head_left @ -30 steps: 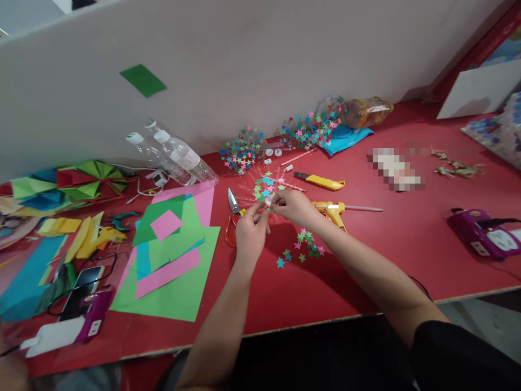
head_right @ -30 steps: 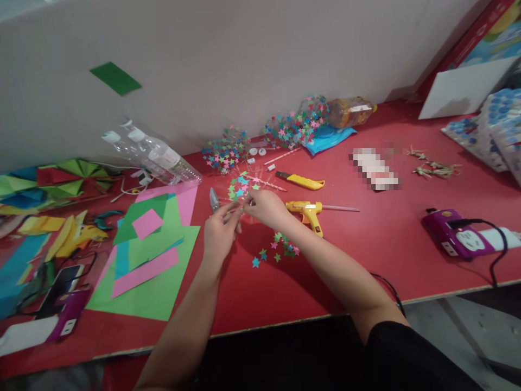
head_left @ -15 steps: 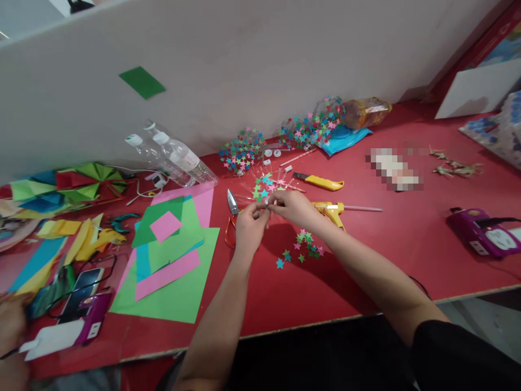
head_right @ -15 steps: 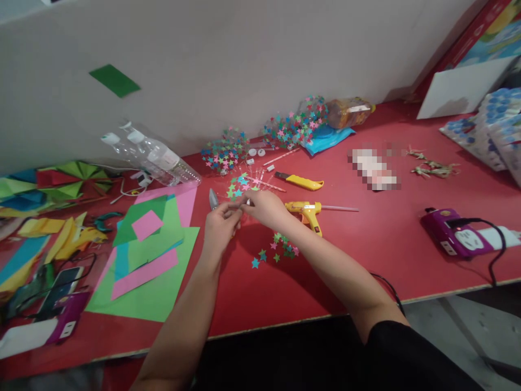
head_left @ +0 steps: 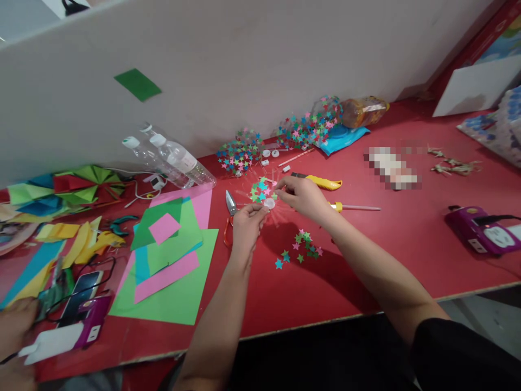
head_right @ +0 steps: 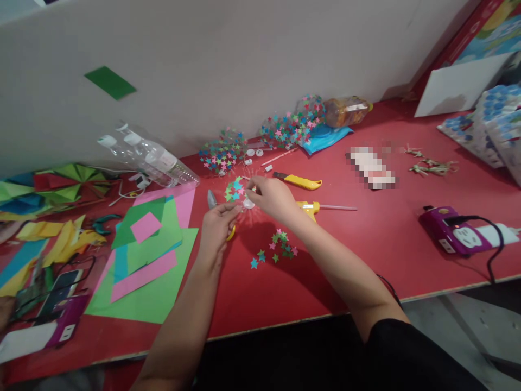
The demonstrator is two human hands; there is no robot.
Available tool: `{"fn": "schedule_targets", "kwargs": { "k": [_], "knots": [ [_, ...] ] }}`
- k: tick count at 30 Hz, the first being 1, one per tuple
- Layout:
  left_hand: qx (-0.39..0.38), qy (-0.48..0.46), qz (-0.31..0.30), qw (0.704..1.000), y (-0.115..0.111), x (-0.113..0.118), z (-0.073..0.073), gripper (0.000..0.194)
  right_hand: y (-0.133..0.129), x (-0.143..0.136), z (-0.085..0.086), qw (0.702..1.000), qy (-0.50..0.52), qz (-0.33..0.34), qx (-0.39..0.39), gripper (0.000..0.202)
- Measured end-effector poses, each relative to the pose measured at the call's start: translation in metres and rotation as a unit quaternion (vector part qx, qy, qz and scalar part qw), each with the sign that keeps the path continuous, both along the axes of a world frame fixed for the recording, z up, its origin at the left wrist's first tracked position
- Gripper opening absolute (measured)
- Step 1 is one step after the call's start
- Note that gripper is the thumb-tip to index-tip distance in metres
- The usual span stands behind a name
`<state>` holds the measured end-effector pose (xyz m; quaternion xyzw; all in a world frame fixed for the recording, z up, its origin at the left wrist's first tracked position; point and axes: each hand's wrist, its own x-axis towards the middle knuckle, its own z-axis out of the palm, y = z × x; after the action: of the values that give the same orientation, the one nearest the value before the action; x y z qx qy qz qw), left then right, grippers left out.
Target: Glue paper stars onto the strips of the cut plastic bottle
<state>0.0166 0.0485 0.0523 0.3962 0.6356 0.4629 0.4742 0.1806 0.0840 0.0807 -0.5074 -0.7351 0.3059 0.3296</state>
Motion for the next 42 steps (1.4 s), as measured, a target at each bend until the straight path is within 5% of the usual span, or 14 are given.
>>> {"fn": "schedule_targets", "kwargs": {
  "k": [14,23,42],
  "knots": [
    [0.022,0.025,-0.075,0.997,-0.0101,0.0091,-0.0006,0.026,-0.0017,0.0044,0.0071,1.0,-0.009,0.005,-0.004,0.012],
    [0.032,0.02,-0.002,0.999,-0.0079,0.0052,-0.0065,0.02,-0.0037,0.0026,0.0062,0.999,-0.038,0.035,-0.015,0.014],
    [-0.007,-0.044,-0.008,0.999,-0.0007,0.0036,-0.0004,0.018,-0.0032,0.0008,0.0036,0.995,-0.084,0.045,-0.017,0.013]
  ]
}}
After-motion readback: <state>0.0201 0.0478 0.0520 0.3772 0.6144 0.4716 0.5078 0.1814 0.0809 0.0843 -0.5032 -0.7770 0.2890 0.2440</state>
